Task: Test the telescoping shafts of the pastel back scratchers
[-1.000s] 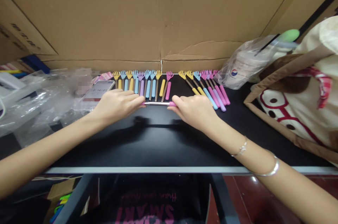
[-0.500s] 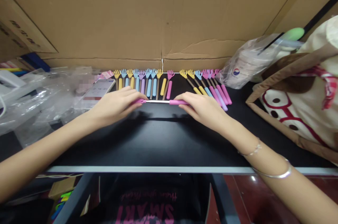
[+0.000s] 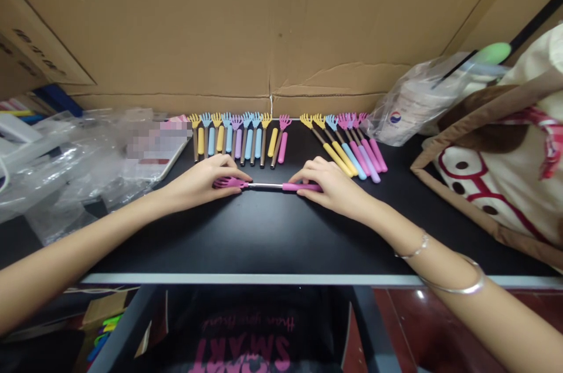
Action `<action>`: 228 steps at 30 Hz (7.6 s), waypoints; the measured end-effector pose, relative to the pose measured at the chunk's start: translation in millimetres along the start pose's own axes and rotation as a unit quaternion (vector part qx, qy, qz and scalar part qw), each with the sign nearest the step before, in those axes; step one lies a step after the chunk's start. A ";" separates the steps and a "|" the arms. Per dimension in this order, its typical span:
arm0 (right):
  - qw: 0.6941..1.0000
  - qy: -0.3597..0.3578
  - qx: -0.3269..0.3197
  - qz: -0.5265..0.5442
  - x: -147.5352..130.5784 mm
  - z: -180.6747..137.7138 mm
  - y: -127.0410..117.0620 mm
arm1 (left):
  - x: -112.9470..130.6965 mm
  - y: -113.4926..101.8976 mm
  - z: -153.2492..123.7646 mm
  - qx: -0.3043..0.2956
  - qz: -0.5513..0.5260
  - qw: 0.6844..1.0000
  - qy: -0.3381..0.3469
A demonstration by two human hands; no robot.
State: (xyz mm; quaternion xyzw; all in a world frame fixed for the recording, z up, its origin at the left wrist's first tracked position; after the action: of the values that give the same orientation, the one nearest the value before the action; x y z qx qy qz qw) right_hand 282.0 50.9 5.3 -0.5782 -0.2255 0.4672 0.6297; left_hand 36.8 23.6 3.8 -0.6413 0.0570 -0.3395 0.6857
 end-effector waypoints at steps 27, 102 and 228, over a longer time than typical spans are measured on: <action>0.989 0.061 -0.001 -0.134 -8.3 -86.9 -23.5 | 3.3 3.3 0.2 0.021 0.097 0.995 0.003; 0.912 0.217 0.012 -0.348 58.5 31.7 -8.7 | 12.7 10.1 -0.3 0.051 0.170 0.983 0.055; 0.976 -0.016 0.194 -0.098 -14.3 33.6 -4.6 | 25.4 -12.5 -7.4 0.260 0.197 0.933 0.151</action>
State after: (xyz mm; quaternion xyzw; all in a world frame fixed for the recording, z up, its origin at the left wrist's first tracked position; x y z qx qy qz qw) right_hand 249.2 56.6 21.0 -0.4129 -0.1963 0.4471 0.7688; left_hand 47.4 4.4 23.1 -0.3578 0.1951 -0.2933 0.8648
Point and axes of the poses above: each hand's wrist, its own z-axis towards the middle knuckle, its own y-axis out of the palm, x = y × z, the point moved 4 cm from there along z, towards the middle knuckle, and after that the axes turned 5 degrees about -y, right-handed, at the moved point
